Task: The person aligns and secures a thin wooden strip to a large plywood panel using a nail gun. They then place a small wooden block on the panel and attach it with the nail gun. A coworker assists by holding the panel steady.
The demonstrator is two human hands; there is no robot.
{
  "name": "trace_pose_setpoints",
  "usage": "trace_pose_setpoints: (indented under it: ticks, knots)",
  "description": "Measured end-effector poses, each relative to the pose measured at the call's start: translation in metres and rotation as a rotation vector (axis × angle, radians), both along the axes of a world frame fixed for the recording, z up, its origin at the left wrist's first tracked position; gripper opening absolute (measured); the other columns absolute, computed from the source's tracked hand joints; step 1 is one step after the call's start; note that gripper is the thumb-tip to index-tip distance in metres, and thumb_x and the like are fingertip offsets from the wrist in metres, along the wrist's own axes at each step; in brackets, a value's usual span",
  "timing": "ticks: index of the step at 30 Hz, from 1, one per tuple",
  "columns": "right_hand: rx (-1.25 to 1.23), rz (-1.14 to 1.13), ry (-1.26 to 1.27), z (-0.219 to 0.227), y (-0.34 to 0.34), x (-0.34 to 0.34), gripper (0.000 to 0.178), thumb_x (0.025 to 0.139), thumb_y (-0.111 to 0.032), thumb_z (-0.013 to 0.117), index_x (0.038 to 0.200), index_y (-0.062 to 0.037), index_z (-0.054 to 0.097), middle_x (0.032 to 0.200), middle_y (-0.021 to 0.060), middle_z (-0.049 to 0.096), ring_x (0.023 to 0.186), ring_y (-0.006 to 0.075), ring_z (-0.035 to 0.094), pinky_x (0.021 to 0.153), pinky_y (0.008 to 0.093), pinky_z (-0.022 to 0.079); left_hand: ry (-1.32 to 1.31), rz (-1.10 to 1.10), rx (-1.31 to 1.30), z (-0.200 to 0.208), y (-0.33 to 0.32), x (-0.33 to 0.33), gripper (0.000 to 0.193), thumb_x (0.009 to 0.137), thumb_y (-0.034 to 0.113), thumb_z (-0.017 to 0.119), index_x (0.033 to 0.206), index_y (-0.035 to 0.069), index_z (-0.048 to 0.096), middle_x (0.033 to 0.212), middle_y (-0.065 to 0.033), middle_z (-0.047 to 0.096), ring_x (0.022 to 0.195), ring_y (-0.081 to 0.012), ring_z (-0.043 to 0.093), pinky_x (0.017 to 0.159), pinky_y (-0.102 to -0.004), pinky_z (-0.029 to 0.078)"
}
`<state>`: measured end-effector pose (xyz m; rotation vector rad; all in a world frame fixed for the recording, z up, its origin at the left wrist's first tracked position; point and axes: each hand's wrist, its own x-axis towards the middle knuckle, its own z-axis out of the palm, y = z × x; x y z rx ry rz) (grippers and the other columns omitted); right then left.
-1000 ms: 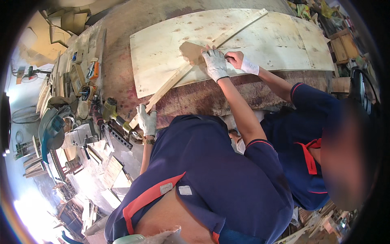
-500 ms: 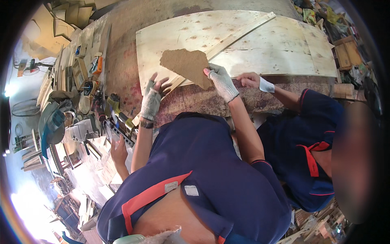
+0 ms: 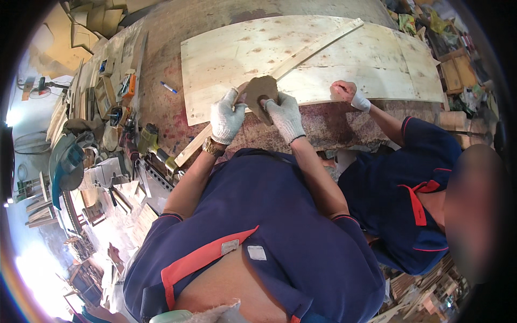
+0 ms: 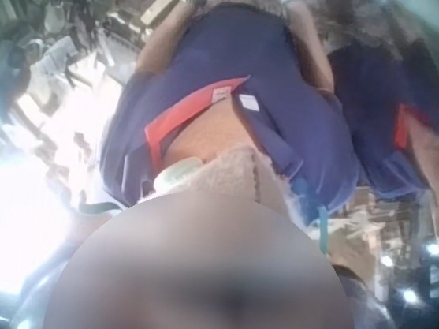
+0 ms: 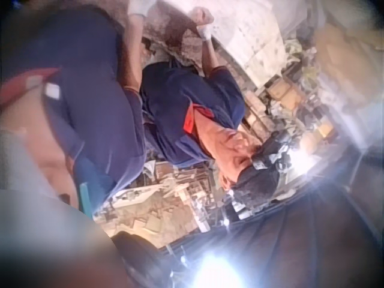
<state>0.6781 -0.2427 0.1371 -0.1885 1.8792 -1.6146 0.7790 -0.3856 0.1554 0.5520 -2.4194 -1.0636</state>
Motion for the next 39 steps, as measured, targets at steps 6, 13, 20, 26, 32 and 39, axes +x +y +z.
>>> trace_pose_setpoints:
  ticks: [6,13,20,26,32,39]
  knots:
    - [0.06,-0.058,-0.009,-0.005,0.0,0.001,0.023,0.091,-0.013,0.067,0.103,0.0064,0.07,0.082,0.0075,0.07,0.07,0.0112,0.064,0.061,0.0279,0.052,0.013,-0.075,-0.38,-0.007,0.019,0.002,0.055,0.08,0.007,0.071,0.134,0.011,0.061,0.105,-0.0147,0.073,0.082,-0.0277,0.073,0.068,-0.0377,0.057]
    - [-0.283,-0.259,-0.105,-0.019,0.0,-0.003,0.024,0.094,-0.011,0.065,0.111,0.0052,0.066,0.091,0.0061,0.07,0.073,0.0112,0.063,0.062,0.0277,0.052,0.154,-0.264,-0.576,-0.014,0.034,-0.001,0.061,0.075,0.008,0.066,0.135,0.005,0.057,0.134,-0.0157,0.062,0.121,-0.0311,0.062,0.096,-0.0395,0.054]
    - [-0.065,0.004,0.035,-0.001,0.024,-0.016,0.021,0.089,-0.018,0.072,0.097,0.0014,0.07,0.078,0.0,0.066,0.072,0.0062,0.058,0.064,0.0243,0.046,0.085,-0.054,0.189,0.004,0.022,-0.001,0.03,0.087,0.005,0.066,0.117,0.001,0.069,0.089,-0.014,0.075,0.067,-0.0218,0.07,0.063,-0.0332,0.055]
    - [-0.18,0.266,0.101,0.024,0.047,-0.035,0.028,0.086,-0.02,0.077,0.101,0.0035,0.071,0.081,-0.0002,0.067,0.072,0.0054,0.056,0.065,0.023,0.044,-0.166,-0.294,0.956,0.007,-0.027,-0.011,0.03,0.092,0.017,0.07,0.115,-0.002,0.067,0.094,-0.0048,0.073,0.081,-0.0106,0.065,0.069,-0.0283,0.053]
    - [-0.049,-0.052,-0.046,0.01,0.022,-0.027,0.031,0.092,-0.015,0.067,0.114,0.0061,0.067,0.091,0.0061,0.07,0.075,0.0076,0.06,0.064,0.0248,0.049,-0.103,-0.317,-0.221,0.001,0.014,-0.032,0.038,0.089,0.013,0.065,0.126,0.003,0.061,0.102,-0.0097,0.072,0.083,-0.0233,0.069,0.073,-0.0348,0.057]
    - [-0.106,-0.087,0.136,0.011,0.036,-0.025,0.031,0.091,-0.015,0.069,0.113,0.0064,0.068,0.09,0.0045,0.07,0.078,0.0095,0.063,0.069,0.0252,0.051,-0.009,-0.422,0.019,0.004,0.0,-0.054,0.019,0.095,0.017,0.063,0.105,0.001,0.067,0.082,-0.0103,0.071,0.07,-0.0274,0.069,0.062,-0.0336,0.056]
